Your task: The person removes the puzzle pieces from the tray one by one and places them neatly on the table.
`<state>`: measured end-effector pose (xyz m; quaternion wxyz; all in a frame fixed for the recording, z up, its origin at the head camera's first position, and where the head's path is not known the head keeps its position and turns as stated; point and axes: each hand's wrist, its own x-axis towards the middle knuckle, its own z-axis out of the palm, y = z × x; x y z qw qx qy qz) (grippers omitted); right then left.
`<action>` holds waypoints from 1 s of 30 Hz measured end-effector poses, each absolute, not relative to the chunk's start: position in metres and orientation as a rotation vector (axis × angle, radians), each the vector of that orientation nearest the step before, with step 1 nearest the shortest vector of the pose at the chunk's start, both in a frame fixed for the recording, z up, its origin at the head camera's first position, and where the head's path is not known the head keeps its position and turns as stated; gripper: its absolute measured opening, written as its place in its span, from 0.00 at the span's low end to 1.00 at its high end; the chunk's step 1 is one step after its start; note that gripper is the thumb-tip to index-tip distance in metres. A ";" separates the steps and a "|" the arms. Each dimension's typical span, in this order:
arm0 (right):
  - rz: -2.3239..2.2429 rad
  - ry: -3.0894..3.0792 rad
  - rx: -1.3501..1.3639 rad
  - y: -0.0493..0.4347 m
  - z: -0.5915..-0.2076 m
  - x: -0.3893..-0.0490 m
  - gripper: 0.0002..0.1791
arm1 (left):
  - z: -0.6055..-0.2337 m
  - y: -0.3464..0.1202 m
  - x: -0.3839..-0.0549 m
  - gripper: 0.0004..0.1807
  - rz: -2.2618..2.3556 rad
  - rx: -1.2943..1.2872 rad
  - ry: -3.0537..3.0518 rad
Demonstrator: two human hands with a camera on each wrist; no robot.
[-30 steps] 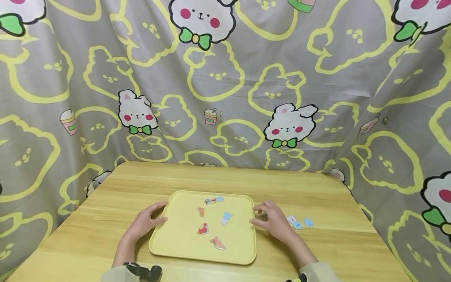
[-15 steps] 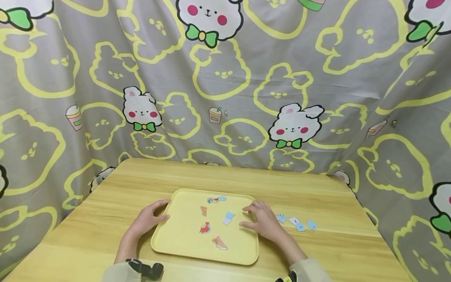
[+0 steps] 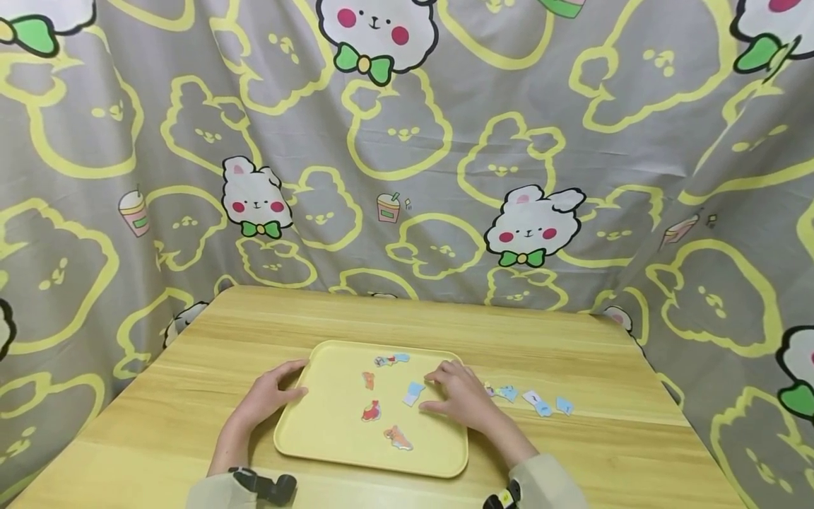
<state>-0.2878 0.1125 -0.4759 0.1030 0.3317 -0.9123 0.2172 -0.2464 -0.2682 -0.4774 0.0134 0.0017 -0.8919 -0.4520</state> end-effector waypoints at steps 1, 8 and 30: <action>0.634 -2.693 0.988 0.111 -0.476 -0.288 0.28 | -0.477 -0.268 -0.246 0.31 -1.409 0.005 -2.778; 0.573 -2.701 1.030 0.102 -0.475 -0.291 0.28 | -0.475 -0.268 -0.245 0.30 -1.425 0.005 -2.775; 0.534 -2.687 1.115 0.092 -0.471 -0.296 0.22 | -0.479 -0.269 -0.247 0.30 -1.407 0.006 -2.780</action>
